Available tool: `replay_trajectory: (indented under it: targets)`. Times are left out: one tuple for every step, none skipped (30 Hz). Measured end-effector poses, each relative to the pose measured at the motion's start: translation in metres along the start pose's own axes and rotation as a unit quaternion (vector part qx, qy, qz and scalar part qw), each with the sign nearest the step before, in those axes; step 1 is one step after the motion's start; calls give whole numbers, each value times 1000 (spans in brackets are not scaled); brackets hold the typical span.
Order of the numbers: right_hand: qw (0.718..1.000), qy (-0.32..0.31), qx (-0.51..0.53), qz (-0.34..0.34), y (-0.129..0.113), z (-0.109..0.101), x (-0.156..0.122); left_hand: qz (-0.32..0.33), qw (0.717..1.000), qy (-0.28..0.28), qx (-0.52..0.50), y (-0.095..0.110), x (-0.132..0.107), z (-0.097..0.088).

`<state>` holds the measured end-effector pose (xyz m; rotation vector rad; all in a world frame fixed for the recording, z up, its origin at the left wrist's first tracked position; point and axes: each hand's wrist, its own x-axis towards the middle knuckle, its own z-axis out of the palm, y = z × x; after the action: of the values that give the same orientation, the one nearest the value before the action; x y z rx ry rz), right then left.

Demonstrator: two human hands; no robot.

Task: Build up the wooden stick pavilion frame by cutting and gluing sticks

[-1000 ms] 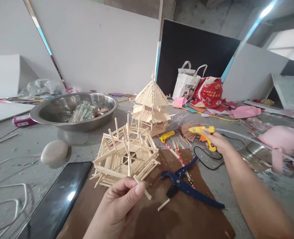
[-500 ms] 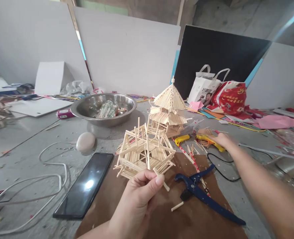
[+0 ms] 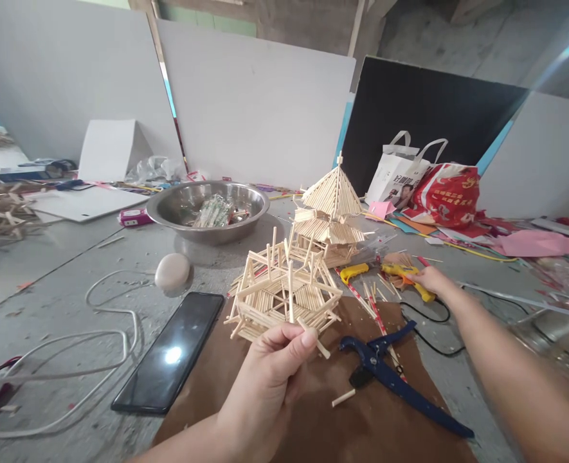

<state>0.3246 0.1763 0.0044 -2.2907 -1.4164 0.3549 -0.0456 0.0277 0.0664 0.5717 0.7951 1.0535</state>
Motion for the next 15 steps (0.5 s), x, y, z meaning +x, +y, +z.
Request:
replay_trajectory:
  targets:
    - [1000, -1, 10, 8, -1, -1, -1, 1, 1000, -1, 4, 0, 0, 0]
    - [1000, 1, 18, 16, -3, -1, -2, 3, 1000, -1, 8, 1, 0, 0]
    - [999, 3, 27, 22, -4, -2, -3, 4, 1000, -2, 12, 2, 0, 0]
    - [999, 7, 38, 26, -6, -3, -5, 3, 1000, -2, 14, 2, 0, 0]
    - [998, 11, 52, 29, -7, -4, -7, 2, 1000, 0, 15, 3, 0, -1]
    - [997, 14, 67, 29, -9, -5, -9, 1, 1000, 1, 13, 3, 0, -1]
    - [996, 17, 84, 27, -10, -5, -12, 0, 1000, 3, 7, 3, 1, -1]
    - [994, 20, 102, 23, -12, -6, -16, -1, 1000, 5, 0, 3, 1, -1]
    - [992, 22, 121, 18, -14, -7, -21, -3, 1000, 7, -7, 3, 2, -2]
    - [990, 23, 140, 11, -18, -8, -27, -4, 1000, 7, -14, 3, 2, -3]
    - [987, 22, 162, 1, -22, -10, -34, -4, 1000, 5, -20, 3, 2, -3]
    - [983, 16, 185, -12, -27, -13, -43, -5, 1000, 3, -24, 3, 2, -4]
    - [978, 6, 207, -28, -33, -15, -53, -4, 1000, 1, -26, 3, 2, -4]
    - [965, -15, 256, -60, -39, -19, -63, -2, 1000, -2, -29, 4, 2, -4]
    - [953, -37, 287, -85, -45, -22, -75, 2, 999, -4, -32, 5, 2, -4]
